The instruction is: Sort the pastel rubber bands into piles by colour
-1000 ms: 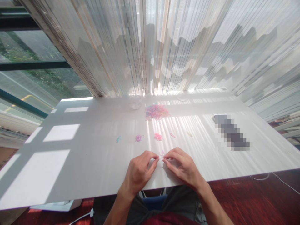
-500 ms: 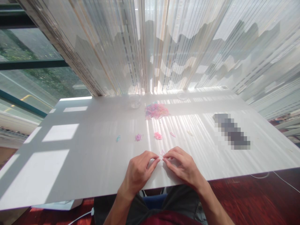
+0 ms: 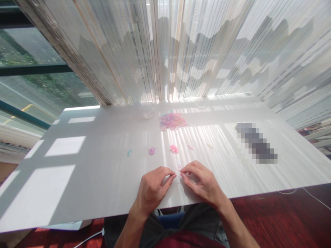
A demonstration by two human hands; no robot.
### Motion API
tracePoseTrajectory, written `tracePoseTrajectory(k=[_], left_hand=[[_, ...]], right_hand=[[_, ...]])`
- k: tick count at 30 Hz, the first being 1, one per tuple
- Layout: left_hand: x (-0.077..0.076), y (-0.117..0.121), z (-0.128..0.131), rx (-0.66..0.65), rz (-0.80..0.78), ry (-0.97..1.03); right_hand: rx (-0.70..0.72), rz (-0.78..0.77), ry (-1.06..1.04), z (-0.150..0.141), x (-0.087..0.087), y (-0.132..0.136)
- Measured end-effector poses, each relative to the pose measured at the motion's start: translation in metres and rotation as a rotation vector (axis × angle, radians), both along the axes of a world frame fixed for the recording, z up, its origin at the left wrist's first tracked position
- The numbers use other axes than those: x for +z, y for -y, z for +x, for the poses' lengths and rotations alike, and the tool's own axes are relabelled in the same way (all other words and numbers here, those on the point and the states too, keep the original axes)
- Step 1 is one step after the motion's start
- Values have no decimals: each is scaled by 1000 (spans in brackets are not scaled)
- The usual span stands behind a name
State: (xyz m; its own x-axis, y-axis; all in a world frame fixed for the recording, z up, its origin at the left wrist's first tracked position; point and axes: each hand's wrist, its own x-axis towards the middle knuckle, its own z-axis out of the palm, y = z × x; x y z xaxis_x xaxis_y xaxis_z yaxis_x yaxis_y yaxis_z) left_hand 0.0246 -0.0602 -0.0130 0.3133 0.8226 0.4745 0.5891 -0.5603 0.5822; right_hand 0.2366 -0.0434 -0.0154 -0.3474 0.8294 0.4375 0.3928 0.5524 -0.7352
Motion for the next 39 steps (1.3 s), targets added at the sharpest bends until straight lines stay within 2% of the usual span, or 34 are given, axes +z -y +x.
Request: tracePoseTrajectory(k=[18,26,33,39], left_hand=[[2,0,1,39,-15,-10],[-1,-1,1,98,-46,-28],[4,0,2,98,-73,-28],[4,-1,2,96,-75,-28]], right_hand=[[-12,9,22,1,2,-1],[-229,-37,11,1,8,-4],[-322,73,127,-7,23,-33],[-296,54,283,-14,12,-57]])
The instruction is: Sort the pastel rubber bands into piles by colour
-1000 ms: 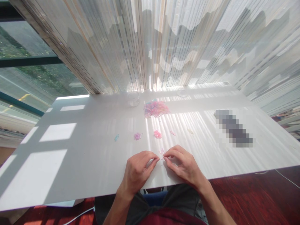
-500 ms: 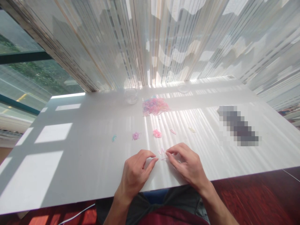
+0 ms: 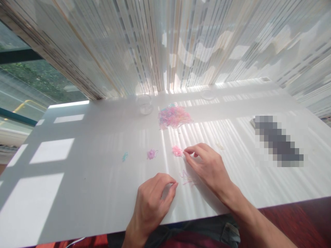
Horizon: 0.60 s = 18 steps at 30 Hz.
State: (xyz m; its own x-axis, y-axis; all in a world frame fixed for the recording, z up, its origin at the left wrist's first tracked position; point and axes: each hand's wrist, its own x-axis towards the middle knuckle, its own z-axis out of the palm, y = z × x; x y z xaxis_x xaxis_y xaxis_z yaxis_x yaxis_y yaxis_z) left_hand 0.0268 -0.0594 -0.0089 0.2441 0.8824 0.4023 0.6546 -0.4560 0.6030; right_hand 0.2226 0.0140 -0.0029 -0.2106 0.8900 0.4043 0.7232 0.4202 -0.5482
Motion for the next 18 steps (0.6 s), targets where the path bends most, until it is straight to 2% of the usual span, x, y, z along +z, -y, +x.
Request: tracePoseTrajectory(k=[6,18], left_hand=[[1,-1,1,-14,-15,-26],[-2,-3,2,-21,-15,-45]], right_hand=[[15,-118,-37,-3,-6,3],[33,-118,-55,-2,-4,4]])
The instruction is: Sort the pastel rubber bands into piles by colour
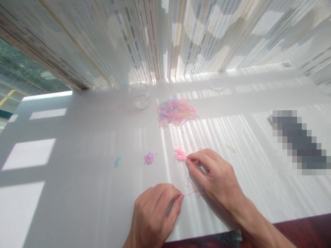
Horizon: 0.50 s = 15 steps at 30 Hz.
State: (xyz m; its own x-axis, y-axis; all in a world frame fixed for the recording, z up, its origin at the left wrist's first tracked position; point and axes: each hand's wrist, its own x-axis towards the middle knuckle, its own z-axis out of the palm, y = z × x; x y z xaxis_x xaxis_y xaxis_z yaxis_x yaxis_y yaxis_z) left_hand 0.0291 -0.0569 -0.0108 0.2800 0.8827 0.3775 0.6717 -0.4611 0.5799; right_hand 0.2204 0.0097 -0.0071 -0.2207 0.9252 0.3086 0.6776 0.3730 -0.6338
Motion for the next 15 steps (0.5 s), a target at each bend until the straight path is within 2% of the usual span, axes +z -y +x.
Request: tracePoseTrajectory(k=[15], left_hand=[[-1,0,0,14,-6,-19]], right_hand=[[-63,-48,-21,3,5,3]])
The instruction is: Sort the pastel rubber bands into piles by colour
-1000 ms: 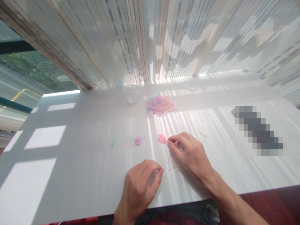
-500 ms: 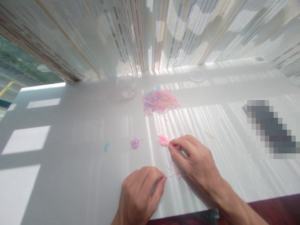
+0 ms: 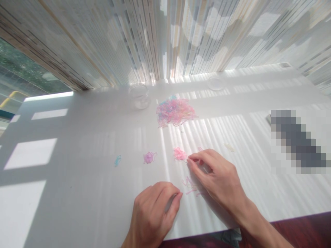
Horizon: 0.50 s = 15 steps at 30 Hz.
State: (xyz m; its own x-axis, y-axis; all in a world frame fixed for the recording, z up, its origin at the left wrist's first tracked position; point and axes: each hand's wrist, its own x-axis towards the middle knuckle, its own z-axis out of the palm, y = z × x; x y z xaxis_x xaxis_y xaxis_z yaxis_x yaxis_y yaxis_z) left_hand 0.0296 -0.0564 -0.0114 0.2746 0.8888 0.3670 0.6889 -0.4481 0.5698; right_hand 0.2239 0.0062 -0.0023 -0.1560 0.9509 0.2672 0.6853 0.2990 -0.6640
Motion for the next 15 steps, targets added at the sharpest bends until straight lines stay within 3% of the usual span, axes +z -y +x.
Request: tracePoseTrajectory(k=[6,15], left_hand=[[-1,1,0,0,0,2],[2,-1,1,-4,-4,-3]], right_hand=[[-69,102,30,16,3,2],[1,35,-14,6,8,2]])
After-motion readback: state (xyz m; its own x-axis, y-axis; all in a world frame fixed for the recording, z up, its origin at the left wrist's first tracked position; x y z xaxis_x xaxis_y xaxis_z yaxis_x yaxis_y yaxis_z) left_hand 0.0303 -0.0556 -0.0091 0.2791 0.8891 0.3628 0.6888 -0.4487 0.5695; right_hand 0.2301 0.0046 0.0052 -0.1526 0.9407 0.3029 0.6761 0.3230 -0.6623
